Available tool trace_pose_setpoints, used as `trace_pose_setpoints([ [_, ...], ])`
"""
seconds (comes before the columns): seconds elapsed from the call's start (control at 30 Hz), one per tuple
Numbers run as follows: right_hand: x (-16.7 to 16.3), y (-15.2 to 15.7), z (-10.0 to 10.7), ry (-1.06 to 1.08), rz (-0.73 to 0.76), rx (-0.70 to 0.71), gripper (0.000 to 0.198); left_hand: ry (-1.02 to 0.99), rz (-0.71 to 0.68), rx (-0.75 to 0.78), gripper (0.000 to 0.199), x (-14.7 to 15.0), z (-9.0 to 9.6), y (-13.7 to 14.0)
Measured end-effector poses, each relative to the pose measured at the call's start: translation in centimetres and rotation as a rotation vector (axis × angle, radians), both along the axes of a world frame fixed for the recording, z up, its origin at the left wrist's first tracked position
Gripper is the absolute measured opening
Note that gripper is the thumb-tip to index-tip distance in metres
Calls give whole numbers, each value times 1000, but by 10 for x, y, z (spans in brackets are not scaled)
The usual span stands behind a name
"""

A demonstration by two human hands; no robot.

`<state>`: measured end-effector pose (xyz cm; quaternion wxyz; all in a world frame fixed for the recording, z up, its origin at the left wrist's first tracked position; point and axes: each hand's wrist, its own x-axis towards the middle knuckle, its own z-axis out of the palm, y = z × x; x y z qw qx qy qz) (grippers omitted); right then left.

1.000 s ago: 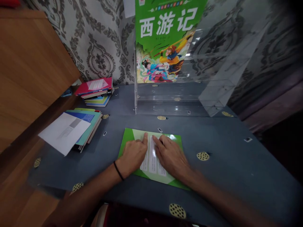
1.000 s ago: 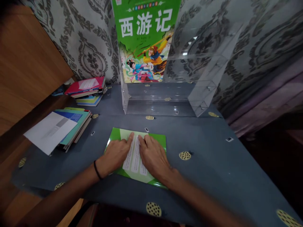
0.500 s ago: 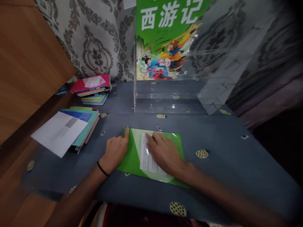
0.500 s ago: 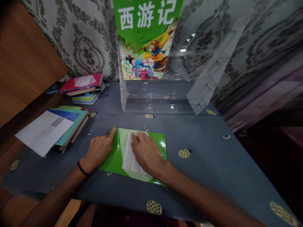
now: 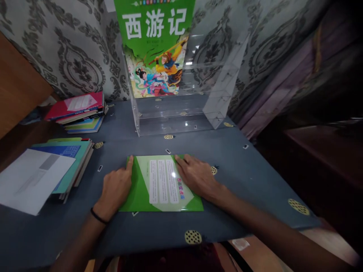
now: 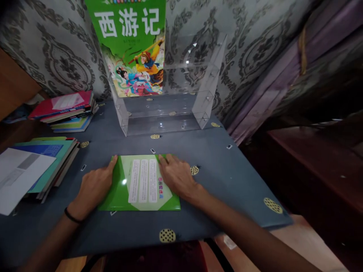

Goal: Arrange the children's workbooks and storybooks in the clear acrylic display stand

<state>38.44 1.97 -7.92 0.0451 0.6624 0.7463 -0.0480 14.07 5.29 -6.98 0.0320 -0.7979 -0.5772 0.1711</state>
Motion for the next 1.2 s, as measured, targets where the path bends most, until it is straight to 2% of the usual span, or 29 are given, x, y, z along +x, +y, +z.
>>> trace_pose_setpoints([
  [0.1,22,-7,-6,0,-59,52,44,4,-7,11,61,0,0,0],
  [0.23,39,-7,-20,152,-26,186,41,20,-27,23,59,2,4,-1],
  [0.4,55,-3,-31,307,-13,263,37,40,-48,24,59,5,10,0],
  [0.63,56,-5,-31,286,-14,238,38,109,-56,33,57,6,15,-1],
  [0.73,56,-5,-29,313,-26,213,38,84,-67,77,51,12,18,0],
  [0.83,60,-4,-27,359,10,185,35,-62,-192,107,42,31,15,2],
  [0.93,64,-4,-23,367,59,154,36,-228,-437,53,40,64,7,6],
  [1.03,67,-5,-20,339,75,143,37,-279,-641,40,41,95,-2,12],
  [1.1,69,-6,-19,318,80,140,37,-281,-695,42,40,108,-5,15],
  [1.2,69,-7,-19,294,91,141,39,-306,-732,30,39,111,-8,12],
])
